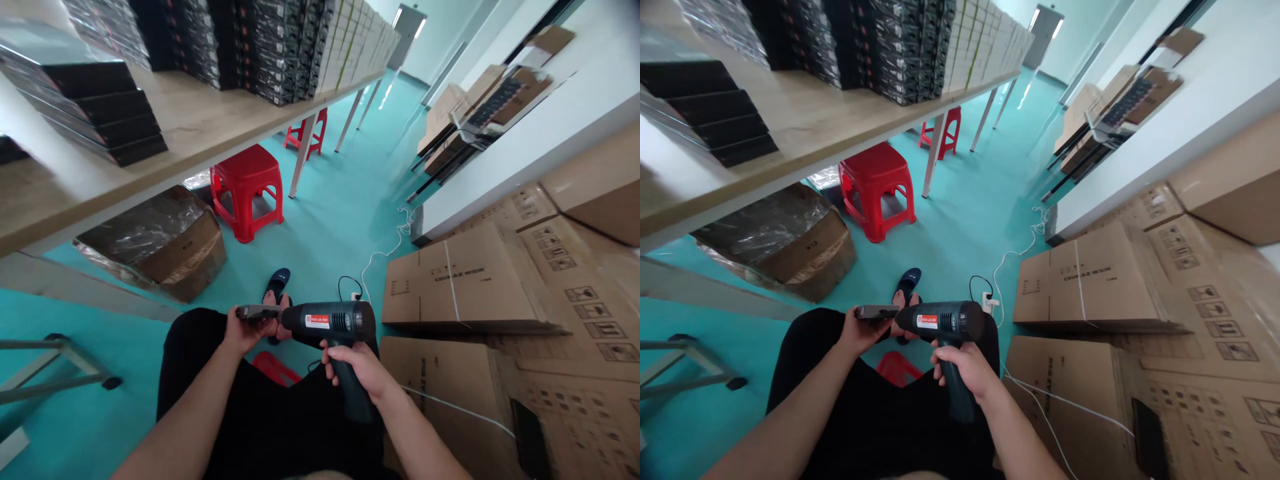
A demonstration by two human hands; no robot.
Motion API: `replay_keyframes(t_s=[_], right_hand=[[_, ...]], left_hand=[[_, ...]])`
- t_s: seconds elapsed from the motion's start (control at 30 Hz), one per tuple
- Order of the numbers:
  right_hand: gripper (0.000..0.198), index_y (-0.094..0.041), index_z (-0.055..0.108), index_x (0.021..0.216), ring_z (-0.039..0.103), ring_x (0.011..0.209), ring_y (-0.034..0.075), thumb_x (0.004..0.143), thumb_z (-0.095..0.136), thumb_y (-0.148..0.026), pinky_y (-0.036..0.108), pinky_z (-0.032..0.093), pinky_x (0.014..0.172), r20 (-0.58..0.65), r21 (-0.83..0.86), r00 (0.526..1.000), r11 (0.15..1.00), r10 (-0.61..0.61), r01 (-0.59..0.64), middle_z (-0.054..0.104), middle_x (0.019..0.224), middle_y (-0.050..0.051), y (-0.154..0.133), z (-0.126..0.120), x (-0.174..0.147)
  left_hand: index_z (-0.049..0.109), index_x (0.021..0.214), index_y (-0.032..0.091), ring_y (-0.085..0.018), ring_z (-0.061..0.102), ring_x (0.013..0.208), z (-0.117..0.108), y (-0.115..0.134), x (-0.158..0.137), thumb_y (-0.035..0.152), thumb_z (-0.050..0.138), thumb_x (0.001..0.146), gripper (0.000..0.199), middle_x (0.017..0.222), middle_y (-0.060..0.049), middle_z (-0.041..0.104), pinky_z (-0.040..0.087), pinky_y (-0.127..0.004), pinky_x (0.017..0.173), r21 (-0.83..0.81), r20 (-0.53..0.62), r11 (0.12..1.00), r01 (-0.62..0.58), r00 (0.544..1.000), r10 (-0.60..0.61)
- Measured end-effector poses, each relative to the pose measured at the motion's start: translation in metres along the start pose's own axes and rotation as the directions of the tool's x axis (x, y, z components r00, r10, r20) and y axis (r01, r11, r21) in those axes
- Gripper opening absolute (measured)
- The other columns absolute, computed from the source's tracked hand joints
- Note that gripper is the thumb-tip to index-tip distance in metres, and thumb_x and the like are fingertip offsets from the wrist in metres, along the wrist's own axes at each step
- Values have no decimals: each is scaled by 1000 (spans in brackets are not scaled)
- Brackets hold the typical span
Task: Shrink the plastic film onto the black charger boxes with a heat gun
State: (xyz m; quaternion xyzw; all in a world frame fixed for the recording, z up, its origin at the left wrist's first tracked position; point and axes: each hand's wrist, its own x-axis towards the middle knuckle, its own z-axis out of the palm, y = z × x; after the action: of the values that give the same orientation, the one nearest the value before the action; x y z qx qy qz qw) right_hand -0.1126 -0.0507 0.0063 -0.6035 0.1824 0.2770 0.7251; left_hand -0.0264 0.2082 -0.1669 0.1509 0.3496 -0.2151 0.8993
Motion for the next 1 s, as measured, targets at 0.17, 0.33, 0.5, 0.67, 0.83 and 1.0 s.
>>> replay_keyframes(t_s=[0.17,0.33,0.5,0.67,0.83,1.0], right_hand=[[29,-12,62,97,62,57,17,75,63,-30,28,50,50,-36,-51,998,998,-51,49,65,74,5,-3,4,8],[27,-11,63,94,61,55,16,74,64,-28,28,49,49,-8,-125,999,992,-35,34,65,72,5,-13,5,12],[26,-11,63,93,60,54,16,73,62,-28,26,48,46,-101,-42,994,999,-34,30,65,71,5,-18,4,9],[23,-11,63,92,59,55,14,76,58,-27,24,46,47,-123,80,992,997,-13,23,64,72,5,-12,-10,-4],[24,-10,63,93,60,54,15,74,61,-26,25,47,46,-10,22,1000,1000,22,-22,65,72,6,-4,-8,-3],[29,-11,64,95,61,56,16,73,66,-30,28,49,50,-83,-2,995,998,-63,63,66,72,5,-7,5,14]], left_hand=[[54,98,14,-36,63,90,-4,-1,1,44,56,72,40,95,-18,62,54,-53,74,27,-16,1000,15,1000,-15],[55,94,17,-35,64,88,-6,-1,0,43,55,73,34,92,-15,62,55,-55,73,25,-43,1000,13,999,-12],[55,95,15,-37,63,95,-5,1,0,38,56,73,32,98,-17,62,54,-55,75,-12,-28,1000,10,1000,-10],[54,98,15,-40,60,102,-2,4,-1,38,53,74,34,99,-19,62,54,-56,75,-43,-38,999,18,999,-20],[54,104,16,-39,61,100,2,1,0,36,52,75,36,103,-18,62,55,-56,71,-26,-55,998,49,997,-50],[55,97,15,-38,63,94,1,0,-3,33,55,71,31,97,-17,64,54,-56,74,0,-55,1000,10,998,-10]])
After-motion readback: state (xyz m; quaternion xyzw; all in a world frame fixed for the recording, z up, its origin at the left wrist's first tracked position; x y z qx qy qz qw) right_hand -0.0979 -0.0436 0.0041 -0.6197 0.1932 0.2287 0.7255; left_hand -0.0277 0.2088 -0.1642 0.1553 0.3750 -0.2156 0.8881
